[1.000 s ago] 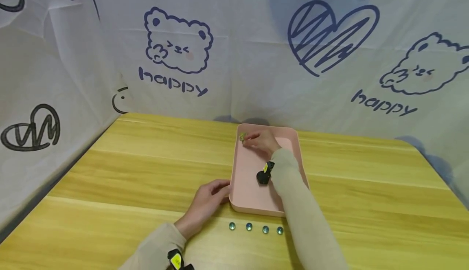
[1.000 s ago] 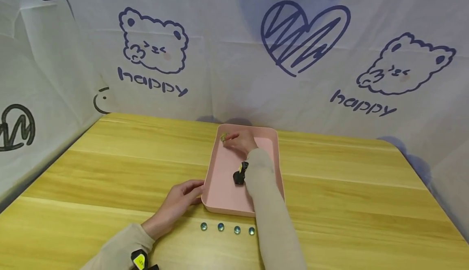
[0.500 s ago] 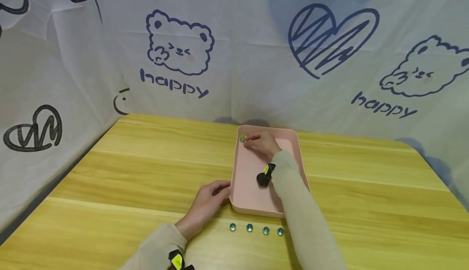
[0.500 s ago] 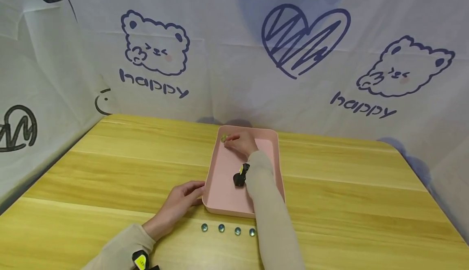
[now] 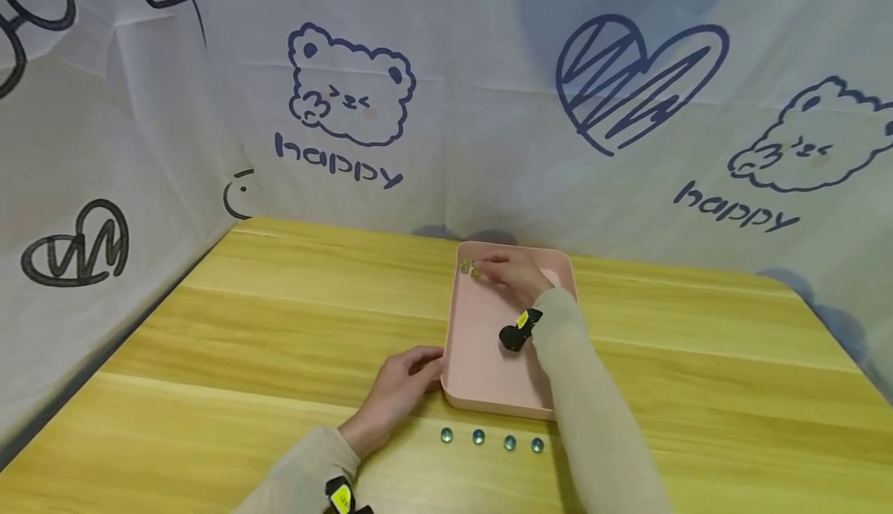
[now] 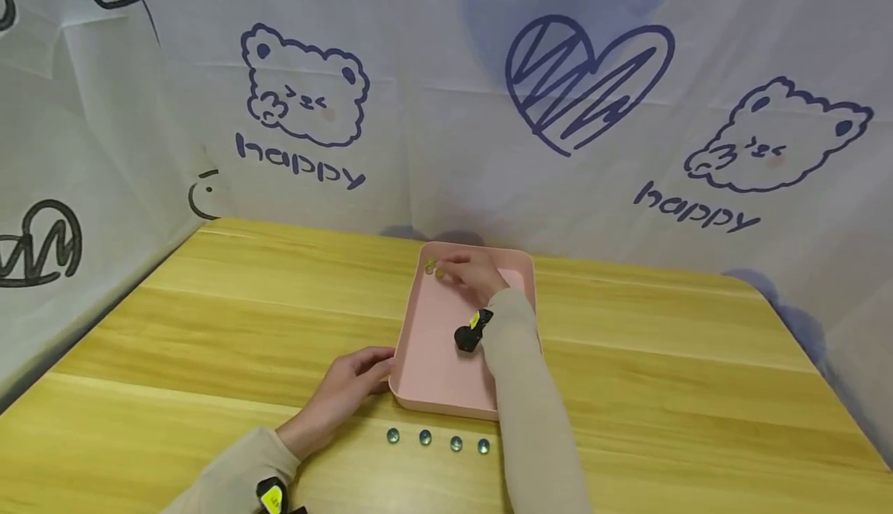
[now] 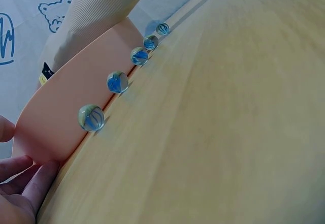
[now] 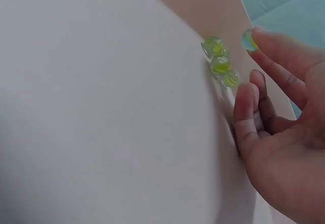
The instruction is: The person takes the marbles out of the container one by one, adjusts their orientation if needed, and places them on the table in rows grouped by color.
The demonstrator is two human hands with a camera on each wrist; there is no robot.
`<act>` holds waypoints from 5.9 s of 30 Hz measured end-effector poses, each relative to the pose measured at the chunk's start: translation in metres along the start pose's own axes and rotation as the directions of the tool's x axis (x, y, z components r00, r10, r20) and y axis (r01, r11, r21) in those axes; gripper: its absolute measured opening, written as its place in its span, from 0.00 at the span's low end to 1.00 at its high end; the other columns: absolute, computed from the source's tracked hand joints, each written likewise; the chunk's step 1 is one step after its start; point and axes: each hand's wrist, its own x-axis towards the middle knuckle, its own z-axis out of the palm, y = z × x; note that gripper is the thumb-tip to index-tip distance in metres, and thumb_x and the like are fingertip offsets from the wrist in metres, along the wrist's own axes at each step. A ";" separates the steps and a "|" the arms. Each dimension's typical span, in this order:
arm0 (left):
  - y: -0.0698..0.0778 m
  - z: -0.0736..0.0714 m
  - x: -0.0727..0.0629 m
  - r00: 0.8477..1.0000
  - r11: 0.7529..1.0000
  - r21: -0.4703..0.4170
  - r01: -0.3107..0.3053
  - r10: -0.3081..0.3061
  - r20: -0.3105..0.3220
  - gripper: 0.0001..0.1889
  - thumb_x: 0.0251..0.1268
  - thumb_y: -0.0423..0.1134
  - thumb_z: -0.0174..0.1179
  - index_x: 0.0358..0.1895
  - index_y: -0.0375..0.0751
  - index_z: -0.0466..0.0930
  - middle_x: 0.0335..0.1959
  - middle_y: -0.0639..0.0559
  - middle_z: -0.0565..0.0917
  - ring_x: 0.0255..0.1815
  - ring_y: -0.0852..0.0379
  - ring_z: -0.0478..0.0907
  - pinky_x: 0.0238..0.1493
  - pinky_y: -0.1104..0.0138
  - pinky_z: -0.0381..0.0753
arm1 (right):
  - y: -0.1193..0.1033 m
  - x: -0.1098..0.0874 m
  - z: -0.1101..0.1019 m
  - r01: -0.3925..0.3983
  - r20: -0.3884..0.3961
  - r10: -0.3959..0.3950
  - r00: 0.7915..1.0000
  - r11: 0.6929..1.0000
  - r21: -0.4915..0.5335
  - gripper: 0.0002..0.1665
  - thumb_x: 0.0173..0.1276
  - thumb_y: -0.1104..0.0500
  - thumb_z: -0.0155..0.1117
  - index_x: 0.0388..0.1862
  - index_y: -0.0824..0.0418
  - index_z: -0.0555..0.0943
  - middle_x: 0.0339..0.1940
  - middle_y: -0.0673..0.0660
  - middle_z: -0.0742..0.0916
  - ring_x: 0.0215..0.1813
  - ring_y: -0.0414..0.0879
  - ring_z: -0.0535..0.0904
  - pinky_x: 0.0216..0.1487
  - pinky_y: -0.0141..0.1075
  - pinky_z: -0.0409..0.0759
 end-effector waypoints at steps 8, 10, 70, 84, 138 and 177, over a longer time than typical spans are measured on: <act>0.001 0.000 -0.001 1.000 1.000 0.022 0.005 -0.005 0.002 0.18 0.72 0.35 0.54 0.56 0.23 0.75 0.51 0.36 0.80 0.51 0.48 0.78 0.50 0.64 0.81 | -0.018 -0.012 -0.006 -0.057 0.027 0.061 0.998 0.991 -0.123 0.21 0.71 0.52 0.62 0.58 0.60 0.80 0.54 0.56 0.82 0.55 0.50 0.74 0.62 0.42 0.71; 0.001 0.000 -0.001 1.000 1.000 0.010 0.002 -0.002 0.002 0.17 0.72 0.35 0.53 0.56 0.23 0.75 0.51 0.36 0.80 0.51 0.47 0.78 0.50 0.64 0.82 | -0.025 -0.013 -0.006 -0.002 0.055 0.009 0.998 0.993 -0.118 0.22 0.71 0.54 0.61 0.59 0.62 0.79 0.56 0.59 0.81 0.57 0.53 0.74 0.64 0.45 0.71; 0.001 0.000 -0.001 1.000 1.000 -0.001 0.024 -0.024 0.004 0.18 0.73 0.36 0.53 0.57 0.24 0.75 0.54 0.36 0.79 0.52 0.47 0.78 0.51 0.63 0.82 | -0.050 -0.118 0.019 0.274 -0.063 -0.283 0.957 0.954 -0.125 0.12 0.66 0.57 0.68 0.45 0.60 0.85 0.40 0.52 0.86 0.40 0.50 0.76 0.43 0.38 0.77; 0.004 0.000 0.000 1.000 1.000 0.008 0.024 -0.024 0.008 0.18 0.73 0.37 0.53 0.56 0.24 0.75 0.54 0.36 0.79 0.53 0.47 0.78 0.51 0.63 0.82 | -0.052 -0.143 0.030 0.310 -0.037 -0.317 0.948 0.943 -0.122 0.11 0.65 0.57 0.68 0.45 0.59 0.85 0.40 0.51 0.85 0.42 0.46 0.79 0.50 0.41 0.80; -0.002 0.001 0.001 0.999 1.000 0.003 -0.027 0.027 -0.021 0.17 0.72 0.35 0.54 0.55 0.23 0.76 0.51 0.35 0.80 0.51 0.45 0.79 0.50 0.61 0.82 | -0.016 -0.242 0.083 0.128 0.085 -0.139 0.987 0.984 0.121 0.13 0.62 0.59 0.70 0.44 0.65 0.87 0.35 0.53 0.83 0.35 0.40 0.74 0.36 0.28 0.74; -0.001 0.002 0.000 1.000 1.000 -0.004 -0.017 0.017 -0.009 0.17 0.72 0.35 0.54 0.55 0.24 0.76 0.51 0.36 0.80 0.49 0.46 0.80 0.51 0.61 0.82 | 0.006 -0.240 0.100 0.170 0.086 -0.160 0.983 0.979 -0.113 0.10 0.60 0.56 0.73 0.38 0.59 0.90 0.31 0.45 0.86 0.33 0.35 0.77 0.31 0.28 0.77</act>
